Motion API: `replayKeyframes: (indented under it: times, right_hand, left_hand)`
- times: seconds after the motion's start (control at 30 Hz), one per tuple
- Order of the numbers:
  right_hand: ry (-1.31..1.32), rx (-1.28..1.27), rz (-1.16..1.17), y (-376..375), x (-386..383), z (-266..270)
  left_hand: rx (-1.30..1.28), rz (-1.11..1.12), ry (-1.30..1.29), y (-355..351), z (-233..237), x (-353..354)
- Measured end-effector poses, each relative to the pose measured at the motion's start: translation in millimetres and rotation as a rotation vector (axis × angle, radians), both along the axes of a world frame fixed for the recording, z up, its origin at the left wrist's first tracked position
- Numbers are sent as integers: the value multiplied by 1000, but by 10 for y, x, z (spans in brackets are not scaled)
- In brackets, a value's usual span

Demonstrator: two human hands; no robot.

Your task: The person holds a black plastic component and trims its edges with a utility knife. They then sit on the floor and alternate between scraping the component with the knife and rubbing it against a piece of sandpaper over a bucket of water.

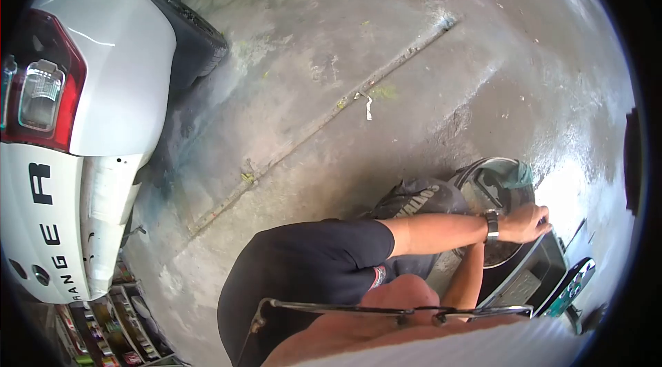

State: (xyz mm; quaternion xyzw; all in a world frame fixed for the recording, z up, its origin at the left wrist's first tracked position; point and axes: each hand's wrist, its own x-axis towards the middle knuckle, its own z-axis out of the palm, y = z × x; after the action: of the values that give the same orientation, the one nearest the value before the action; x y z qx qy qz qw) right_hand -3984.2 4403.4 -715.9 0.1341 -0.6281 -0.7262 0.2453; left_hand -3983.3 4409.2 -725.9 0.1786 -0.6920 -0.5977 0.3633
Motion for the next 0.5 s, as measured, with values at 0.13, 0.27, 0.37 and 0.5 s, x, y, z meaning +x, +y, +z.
replayKeyframes:
  times: [0.13,0.27,0.37,0.5]
  right_hand:
    - [-11,14,61,46,-20,55]
    - [-205,-123,188,-19,-75,-20]
    - [-325,-220,209,-42,-142,-126]
    - [-449,-348,169,160,-437,-386]
  left_hand:
    - [40,40,56,57,-81,-44]
    - [99,-2,-35,54,-194,-59]
    - [136,152,-3,87,-150,-91]
    - [161,156,30,74,-66,-140]
